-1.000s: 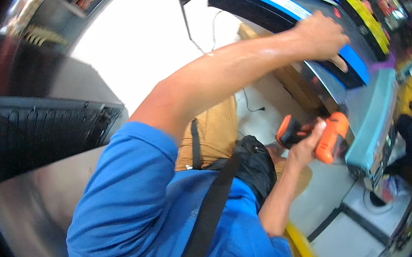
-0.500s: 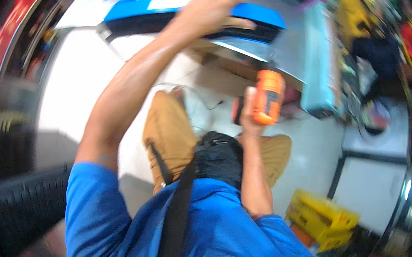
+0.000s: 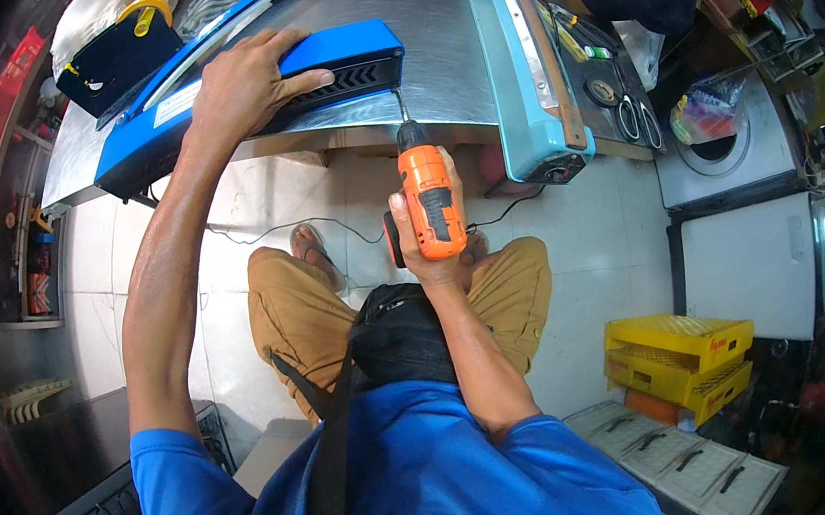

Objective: The person uses a cordless drill to remove screws from a blue plastic casing on a metal table. They then remove the casing, inspect the internal wiring and components, and place the parts on the table.

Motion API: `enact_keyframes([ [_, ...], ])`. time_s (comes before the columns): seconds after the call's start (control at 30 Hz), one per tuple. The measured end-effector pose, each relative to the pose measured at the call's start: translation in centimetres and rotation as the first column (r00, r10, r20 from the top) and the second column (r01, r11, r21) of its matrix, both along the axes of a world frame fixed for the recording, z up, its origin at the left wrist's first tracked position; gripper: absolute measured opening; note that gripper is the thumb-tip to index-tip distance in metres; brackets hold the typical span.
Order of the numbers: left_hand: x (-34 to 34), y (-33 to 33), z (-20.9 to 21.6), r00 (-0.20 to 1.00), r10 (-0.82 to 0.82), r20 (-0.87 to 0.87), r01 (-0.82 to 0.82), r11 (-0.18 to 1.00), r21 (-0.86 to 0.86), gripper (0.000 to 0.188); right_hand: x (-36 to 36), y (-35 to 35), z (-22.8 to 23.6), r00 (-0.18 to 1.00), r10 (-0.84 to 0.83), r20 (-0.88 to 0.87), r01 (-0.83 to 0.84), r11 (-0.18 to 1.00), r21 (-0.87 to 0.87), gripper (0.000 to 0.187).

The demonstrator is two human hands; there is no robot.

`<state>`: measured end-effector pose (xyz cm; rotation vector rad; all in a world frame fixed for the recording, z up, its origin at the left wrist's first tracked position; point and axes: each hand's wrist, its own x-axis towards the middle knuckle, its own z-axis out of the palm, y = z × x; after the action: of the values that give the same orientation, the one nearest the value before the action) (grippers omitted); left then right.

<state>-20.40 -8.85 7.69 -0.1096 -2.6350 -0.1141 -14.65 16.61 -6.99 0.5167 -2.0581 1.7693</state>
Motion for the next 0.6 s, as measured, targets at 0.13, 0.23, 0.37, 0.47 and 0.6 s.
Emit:
enact_keyframes([
  [0.13,0.1,0.2,0.2,0.999,0.021,0.031,-0.021,1.0,0.015,0.07,0.0,0.7,1.1,0.994,0.051,0.092,-0.045,0.997,-0.065,0.035],
  [0.23,0.1,0.2,0.4,0.998,0.027,0.054,-0.029,0.999,0.023,0.071,-0.4,1.4,1.2,0.992,0.088,0.087,-0.08,0.993,-0.09,0.025],
  [0.37,0.0,0.2,0.5,0.997,0.038,0.069,-0.039,0.999,0.016,0.072,-0.8,1.6,0.8,0.996,0.082,0.045,-0.079,0.994,-0.078,0.033],
  [0.47,0.1,0.2,0.5,0.995,0.049,0.085,-0.05,0.999,0.018,0.073,-1.0,1.6,0.5,0.998,0.014,-0.053,-0.012,0.999,0.038,0.047],
  [0.6,0.0,0.2,0.6,0.995,0.045,0.084,-0.045,0.999,-0.001,0.074,-1.7,2.2,0.6,0.978,-0.015,-0.206,0.052,0.983,0.176,0.063],
])
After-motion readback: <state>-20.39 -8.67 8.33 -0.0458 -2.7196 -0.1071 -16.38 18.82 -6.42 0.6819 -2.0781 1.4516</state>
